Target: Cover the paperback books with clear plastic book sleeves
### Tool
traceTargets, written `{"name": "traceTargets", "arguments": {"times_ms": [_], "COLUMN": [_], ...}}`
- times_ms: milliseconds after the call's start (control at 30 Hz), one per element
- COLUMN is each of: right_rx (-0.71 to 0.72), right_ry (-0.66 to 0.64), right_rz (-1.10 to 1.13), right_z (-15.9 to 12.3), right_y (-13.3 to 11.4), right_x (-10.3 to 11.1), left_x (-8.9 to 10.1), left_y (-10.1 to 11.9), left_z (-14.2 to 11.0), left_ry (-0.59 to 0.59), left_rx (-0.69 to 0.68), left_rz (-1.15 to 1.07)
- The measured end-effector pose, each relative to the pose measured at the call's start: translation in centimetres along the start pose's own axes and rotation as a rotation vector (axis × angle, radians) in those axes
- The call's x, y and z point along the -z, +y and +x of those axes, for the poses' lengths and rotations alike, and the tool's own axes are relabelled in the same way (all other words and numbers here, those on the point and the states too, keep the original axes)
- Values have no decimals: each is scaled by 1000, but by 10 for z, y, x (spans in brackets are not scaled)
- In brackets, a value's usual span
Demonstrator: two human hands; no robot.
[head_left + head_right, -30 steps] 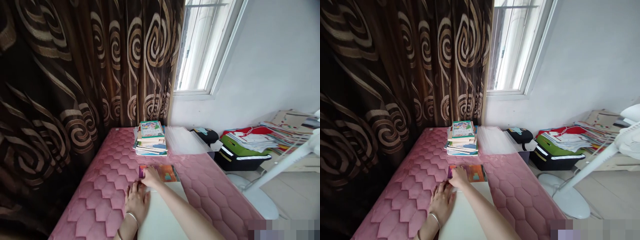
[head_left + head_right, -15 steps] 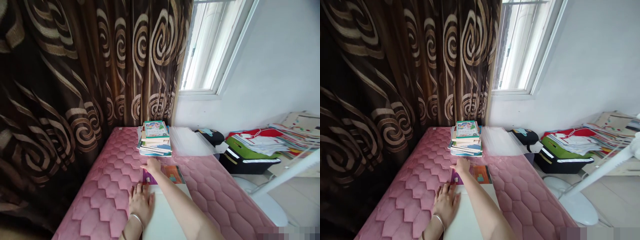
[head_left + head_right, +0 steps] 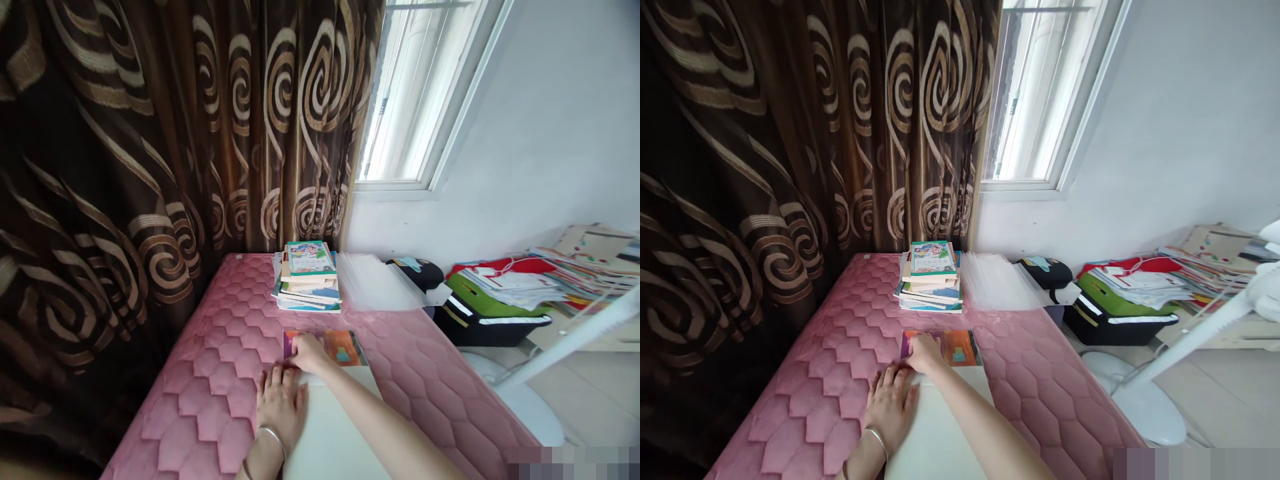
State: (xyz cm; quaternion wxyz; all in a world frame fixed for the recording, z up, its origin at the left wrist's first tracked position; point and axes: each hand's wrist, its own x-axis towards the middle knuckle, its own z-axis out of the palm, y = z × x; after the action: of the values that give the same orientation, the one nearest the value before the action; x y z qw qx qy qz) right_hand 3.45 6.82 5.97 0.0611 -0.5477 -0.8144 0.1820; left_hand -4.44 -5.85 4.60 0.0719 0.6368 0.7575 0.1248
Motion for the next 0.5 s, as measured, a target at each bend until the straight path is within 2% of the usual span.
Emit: {"name": "traceTargets", "arguments": {"times_ms": [267, 367, 500], "right_rx": [-97, -119, -106], "right_ry": [60, 83, 140], "right_rz": [-68, -72, -60], "right_z": [55, 59, 49], "right_y": [-6, -9, -13], "right_x": [7, 6, 3], "left_x": [9, 10, 11], "left_y": [3, 4, 4], "left_z": [0, -1, -2], "left_ry": [-76, -79, -80], "left_rx": [15, 18, 20], "left_rz": [26, 32, 38]}}
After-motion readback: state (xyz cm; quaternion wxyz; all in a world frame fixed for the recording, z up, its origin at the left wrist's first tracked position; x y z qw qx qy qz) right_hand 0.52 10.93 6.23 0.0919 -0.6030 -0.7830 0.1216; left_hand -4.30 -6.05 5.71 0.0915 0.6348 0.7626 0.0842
